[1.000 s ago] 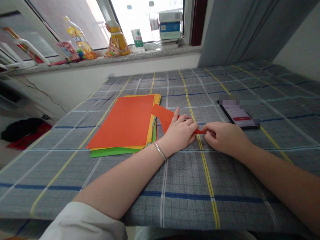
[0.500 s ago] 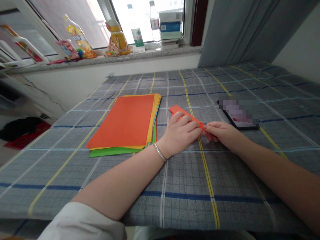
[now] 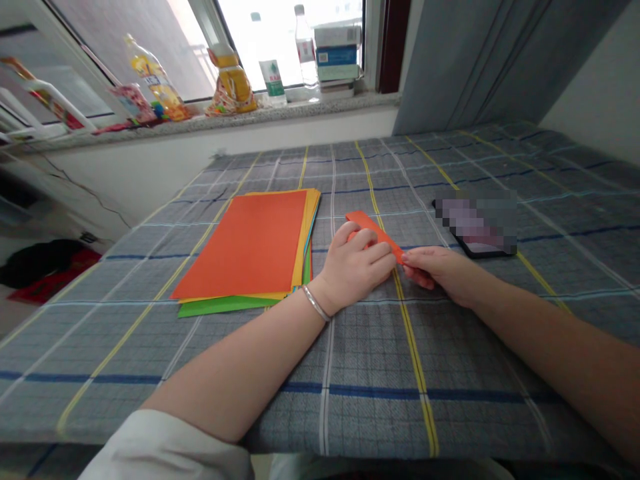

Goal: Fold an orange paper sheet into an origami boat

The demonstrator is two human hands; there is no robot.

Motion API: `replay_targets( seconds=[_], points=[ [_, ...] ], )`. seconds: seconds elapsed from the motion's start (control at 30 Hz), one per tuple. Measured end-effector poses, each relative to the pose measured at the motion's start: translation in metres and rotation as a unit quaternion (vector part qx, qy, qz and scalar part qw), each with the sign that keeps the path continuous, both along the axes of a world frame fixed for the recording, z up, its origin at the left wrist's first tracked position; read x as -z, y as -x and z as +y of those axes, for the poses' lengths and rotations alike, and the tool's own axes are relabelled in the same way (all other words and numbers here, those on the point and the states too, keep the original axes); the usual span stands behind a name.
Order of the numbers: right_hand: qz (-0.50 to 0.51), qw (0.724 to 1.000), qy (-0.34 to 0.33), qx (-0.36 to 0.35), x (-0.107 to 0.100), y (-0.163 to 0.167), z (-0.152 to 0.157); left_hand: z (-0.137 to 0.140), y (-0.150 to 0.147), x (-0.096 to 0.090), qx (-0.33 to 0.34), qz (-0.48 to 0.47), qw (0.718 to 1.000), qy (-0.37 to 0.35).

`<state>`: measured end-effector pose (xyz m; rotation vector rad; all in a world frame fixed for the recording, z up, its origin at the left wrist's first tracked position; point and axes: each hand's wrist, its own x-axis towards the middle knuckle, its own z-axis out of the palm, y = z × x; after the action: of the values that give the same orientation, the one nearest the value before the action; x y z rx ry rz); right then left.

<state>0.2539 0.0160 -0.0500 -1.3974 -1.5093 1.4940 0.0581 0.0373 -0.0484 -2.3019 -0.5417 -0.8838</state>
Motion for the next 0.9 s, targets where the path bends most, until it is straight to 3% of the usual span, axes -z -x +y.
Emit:
replay_targets(
  seconds=[0.23, 0.53, 0.8, 0.9],
  points=[
    [0.028, 0.999, 0.027, 0.007, -0.005, -0.001, 0.0, 0.001, 0.003, -0.002, -0.032, 0.021, 0.999, 0.015],
    [0.038, 0.998, 0.048, 0.021, -0.01, -0.002, 0.001, 0.006, 0.008, 0.002, -0.111, 0.019, 0.989, 0.101],
    [-0.037, 0.997, 0.005, -0.068, -0.004, -0.005, 0.0, -0.004, 0.011, 0.001, -0.05, 0.058, 0.99, 0.119],
    [-0.07, 0.997, -0.034, -0.025, 0.006, -0.009, 0.005, -0.005, 0.015, 0.001, -0.044, 0.024, 0.987, 0.151]
  ],
)
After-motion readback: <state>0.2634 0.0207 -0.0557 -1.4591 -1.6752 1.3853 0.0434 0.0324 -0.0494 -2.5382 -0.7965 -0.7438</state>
